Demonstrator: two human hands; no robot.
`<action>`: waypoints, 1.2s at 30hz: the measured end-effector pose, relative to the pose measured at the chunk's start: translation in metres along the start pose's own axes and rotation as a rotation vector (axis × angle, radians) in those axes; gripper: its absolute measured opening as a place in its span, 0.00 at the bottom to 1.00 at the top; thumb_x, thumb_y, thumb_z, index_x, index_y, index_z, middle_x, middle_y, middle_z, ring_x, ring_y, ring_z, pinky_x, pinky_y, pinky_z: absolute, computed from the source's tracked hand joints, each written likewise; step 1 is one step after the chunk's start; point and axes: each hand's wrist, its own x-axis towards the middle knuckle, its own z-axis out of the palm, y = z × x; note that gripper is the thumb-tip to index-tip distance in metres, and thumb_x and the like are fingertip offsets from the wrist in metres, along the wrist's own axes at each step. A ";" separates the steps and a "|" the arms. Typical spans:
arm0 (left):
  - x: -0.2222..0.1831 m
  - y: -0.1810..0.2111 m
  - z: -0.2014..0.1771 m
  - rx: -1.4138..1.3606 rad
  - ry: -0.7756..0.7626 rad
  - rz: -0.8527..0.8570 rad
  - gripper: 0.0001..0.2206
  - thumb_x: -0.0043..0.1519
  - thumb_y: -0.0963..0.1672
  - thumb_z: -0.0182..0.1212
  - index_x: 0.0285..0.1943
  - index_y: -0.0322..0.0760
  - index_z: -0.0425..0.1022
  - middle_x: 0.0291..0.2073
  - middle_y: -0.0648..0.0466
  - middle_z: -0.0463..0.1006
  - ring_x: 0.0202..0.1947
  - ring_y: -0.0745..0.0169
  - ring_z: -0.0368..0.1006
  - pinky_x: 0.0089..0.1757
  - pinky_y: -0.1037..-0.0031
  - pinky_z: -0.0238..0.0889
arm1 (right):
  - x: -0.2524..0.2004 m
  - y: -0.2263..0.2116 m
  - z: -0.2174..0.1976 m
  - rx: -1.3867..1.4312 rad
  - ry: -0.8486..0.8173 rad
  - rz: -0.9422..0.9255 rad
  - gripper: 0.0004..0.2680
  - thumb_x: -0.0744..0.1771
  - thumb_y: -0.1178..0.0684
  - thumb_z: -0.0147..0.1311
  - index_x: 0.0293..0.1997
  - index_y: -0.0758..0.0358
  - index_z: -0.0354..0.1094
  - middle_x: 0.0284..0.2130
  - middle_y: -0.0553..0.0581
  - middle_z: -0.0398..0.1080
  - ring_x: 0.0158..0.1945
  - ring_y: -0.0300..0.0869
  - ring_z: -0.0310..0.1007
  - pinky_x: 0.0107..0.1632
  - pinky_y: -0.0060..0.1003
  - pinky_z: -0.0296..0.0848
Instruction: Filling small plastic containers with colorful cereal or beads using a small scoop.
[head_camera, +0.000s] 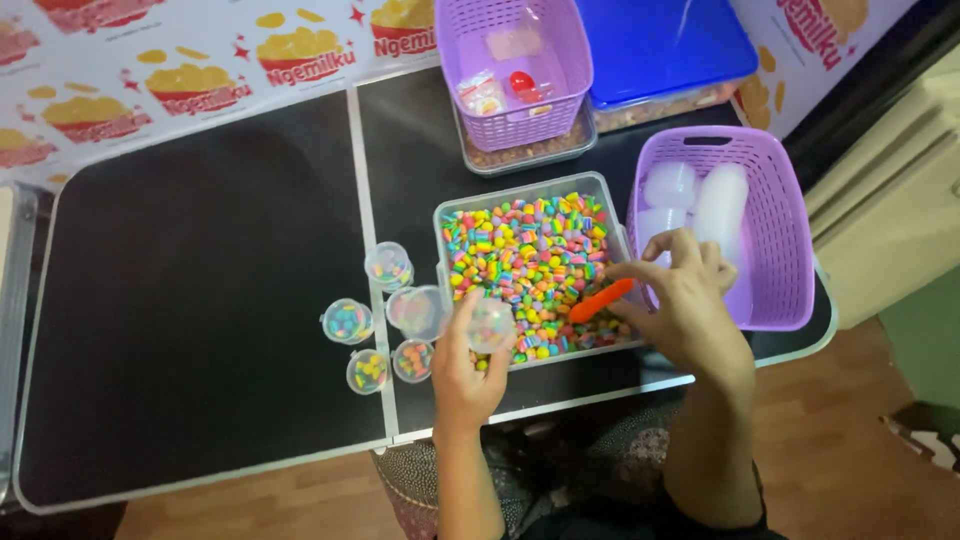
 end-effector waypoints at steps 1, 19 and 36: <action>0.003 -0.003 0.003 -0.002 -0.011 0.002 0.26 0.61 0.44 0.67 0.67 0.28 0.68 0.58 0.38 0.75 0.59 0.39 0.72 0.57 0.55 0.64 | 0.003 0.003 0.002 0.003 0.000 0.010 0.12 0.59 0.38 0.69 0.43 0.29 0.76 0.48 0.43 0.58 0.53 0.52 0.58 0.55 0.54 0.55; -0.004 -0.019 0.015 -0.142 0.243 0.048 0.27 0.55 0.45 0.73 0.59 0.21 0.71 0.49 0.36 0.79 0.51 0.39 0.77 0.52 0.57 0.69 | 0.006 -0.002 0.006 0.003 -0.127 -0.041 0.07 0.58 0.44 0.69 0.35 0.42 0.78 0.47 0.45 0.64 0.51 0.47 0.62 0.52 0.47 0.62; -0.015 -0.036 0.012 -0.296 0.266 -0.043 0.28 0.57 0.42 0.70 0.64 0.22 0.66 0.52 0.35 0.77 0.56 0.44 0.75 0.56 0.58 0.65 | 0.008 -0.015 -0.022 0.519 0.030 -0.295 0.05 0.67 0.58 0.54 0.43 0.52 0.76 0.29 0.59 0.76 0.36 0.59 0.76 0.44 0.50 0.73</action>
